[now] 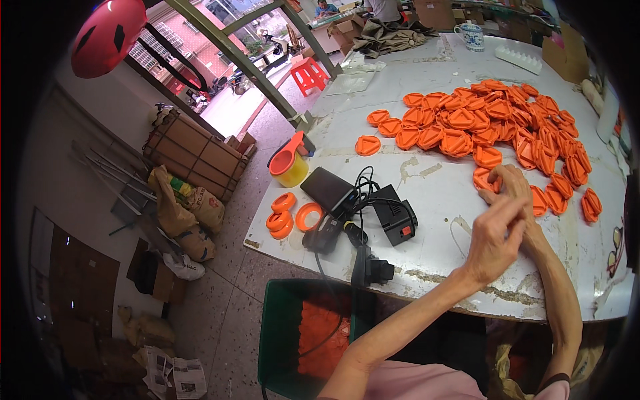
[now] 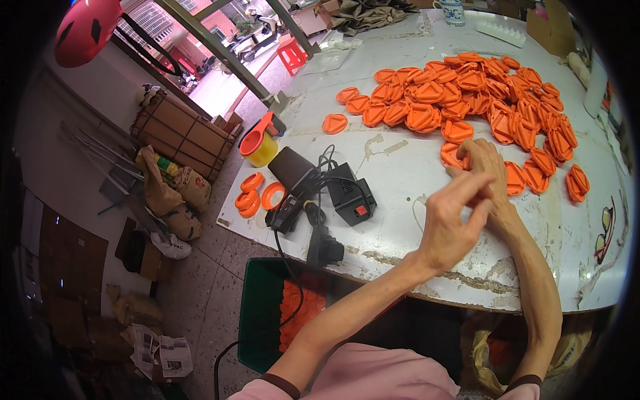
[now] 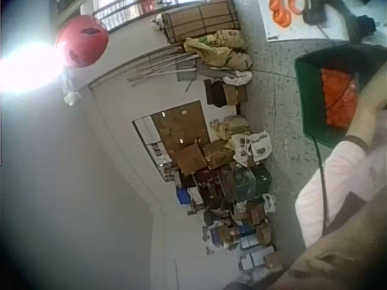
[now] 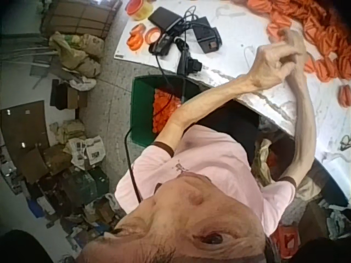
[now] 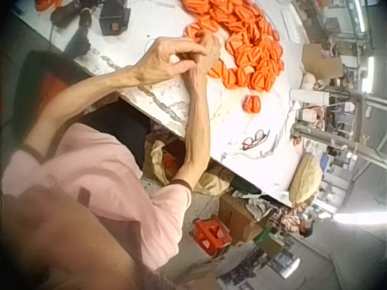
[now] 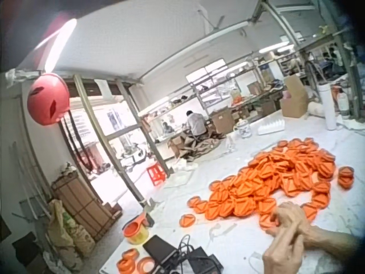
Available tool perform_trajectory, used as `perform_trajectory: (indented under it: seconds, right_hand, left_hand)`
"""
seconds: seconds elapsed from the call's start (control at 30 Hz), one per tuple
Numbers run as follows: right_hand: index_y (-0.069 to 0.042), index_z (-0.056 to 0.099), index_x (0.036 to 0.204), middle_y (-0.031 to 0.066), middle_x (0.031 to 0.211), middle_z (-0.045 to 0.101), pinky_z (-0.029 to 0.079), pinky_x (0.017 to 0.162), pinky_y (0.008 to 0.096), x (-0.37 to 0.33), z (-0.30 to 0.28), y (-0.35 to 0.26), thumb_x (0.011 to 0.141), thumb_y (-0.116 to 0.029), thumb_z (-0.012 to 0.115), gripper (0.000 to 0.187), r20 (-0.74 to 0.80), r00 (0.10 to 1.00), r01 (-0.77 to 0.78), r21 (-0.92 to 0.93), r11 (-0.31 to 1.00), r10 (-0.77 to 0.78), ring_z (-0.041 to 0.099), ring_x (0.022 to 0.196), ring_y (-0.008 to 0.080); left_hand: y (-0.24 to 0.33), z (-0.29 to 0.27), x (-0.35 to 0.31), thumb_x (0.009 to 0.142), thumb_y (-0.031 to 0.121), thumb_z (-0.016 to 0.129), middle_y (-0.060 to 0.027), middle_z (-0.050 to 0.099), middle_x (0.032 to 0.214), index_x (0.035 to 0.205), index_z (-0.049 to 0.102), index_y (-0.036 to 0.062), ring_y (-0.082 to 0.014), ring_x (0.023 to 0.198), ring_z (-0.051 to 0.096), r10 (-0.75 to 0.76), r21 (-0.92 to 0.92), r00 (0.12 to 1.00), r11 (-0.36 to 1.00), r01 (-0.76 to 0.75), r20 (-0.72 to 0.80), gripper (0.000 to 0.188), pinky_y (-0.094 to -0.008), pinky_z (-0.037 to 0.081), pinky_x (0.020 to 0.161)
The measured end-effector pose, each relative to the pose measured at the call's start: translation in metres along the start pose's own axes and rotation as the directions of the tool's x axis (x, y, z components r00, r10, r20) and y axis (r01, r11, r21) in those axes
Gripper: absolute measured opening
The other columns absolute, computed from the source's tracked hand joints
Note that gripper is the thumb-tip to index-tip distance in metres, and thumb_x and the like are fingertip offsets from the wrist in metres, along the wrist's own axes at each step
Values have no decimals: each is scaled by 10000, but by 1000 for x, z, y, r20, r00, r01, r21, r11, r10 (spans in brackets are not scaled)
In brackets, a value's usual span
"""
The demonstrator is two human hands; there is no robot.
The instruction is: The person inspects and sorts small orange rubber or plastic components by hand on a workbench.
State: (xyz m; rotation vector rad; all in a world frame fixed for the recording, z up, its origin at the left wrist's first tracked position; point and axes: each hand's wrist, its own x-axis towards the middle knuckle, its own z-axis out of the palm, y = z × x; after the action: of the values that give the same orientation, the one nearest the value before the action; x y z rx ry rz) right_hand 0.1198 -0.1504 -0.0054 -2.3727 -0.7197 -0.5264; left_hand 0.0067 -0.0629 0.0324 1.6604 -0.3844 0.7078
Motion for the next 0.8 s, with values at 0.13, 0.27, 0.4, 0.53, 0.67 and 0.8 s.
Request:
perform_trajectory:
  seconds: [0.13, 0.27, 0.4, 0.53, 0.67, 0.8]
  right_hand:
    - [-26, 544, 801, 113, 816, 539, 426, 658, 389, -12, 7, -12, 554, -70, 670, 281, 19, 999, 43, 250, 967, -49, 527, 788, 301]
    - [-3, 563, 840, 68, 790, 558, 437, 590, 292, -9, -15, -16, 546, -12, 694, 321, 117, 990, -122, 432, 893, 79, 522, 650, 190]
    - [-22, 581, 853, 2, 764, 556, 426, 545, 216, -2, -30, -15, 601, -17, 712, 285, 368, 914, -375, 598, 708, 174, 480, 590, 69]
    - [-23, 572, 890, 5, 805, 579, 464, 611, 205, 3, -42, -11, 613, -15, 732, 320, 496, 852, -512, 724, 462, 166, 536, 644, 65]
    - [-19, 570, 917, 22, 861, 597, 487, 706, 209, 3, -47, -5, 629, -14, 745, 336, 476, 864, -497, 756, 427, 165, 576, 740, 84]
    - [-28, 574, 924, 18, 903, 595, 482, 740, 216, 4, -44, -8, 626, -36, 766, 355, 473, 871, -482, 766, 425, 134, 572, 787, 87]
  left_hand:
    - [-40, -14, -2, 757, -90, 557, -93, 563, 963, 1075, 586, 2, -195, 812, 608, -107, 128, 984, 984, 126, -145, 333, -279, 510, 684]
    - [-47, -15, -3, 770, -63, 562, -104, 534, 1069, 1123, 574, 16, -197, 945, 581, -101, 240, 973, 959, 150, -206, 362, -303, 509, 745]
    - [-49, -14, -2, 794, -14, 579, -90, 523, 1079, 1139, 561, 8, -189, 930, 570, -221, 93, 939, 963, 253, -263, 346, -301, 508, 757]
    - [-62, -24, -3, 844, 77, 573, -86, 516, 1058, 1194, 522, -1, -155, 862, 553, -398, 4, 868, 908, 418, -297, 362, -281, 510, 732]
    - [-59, -20, 1, 904, 156, 542, -68, 566, 947, 1238, 489, -7, -111, 759, 560, -586, -308, 798, 791, 528, -137, 376, -241, 511, 636]
    - [-58, -24, 2, 925, 182, 523, -46, 597, 855, 1235, 489, -15, -93, 691, 563, -636, -441, 769, 709, 550, -63, 369, -229, 506, 592]
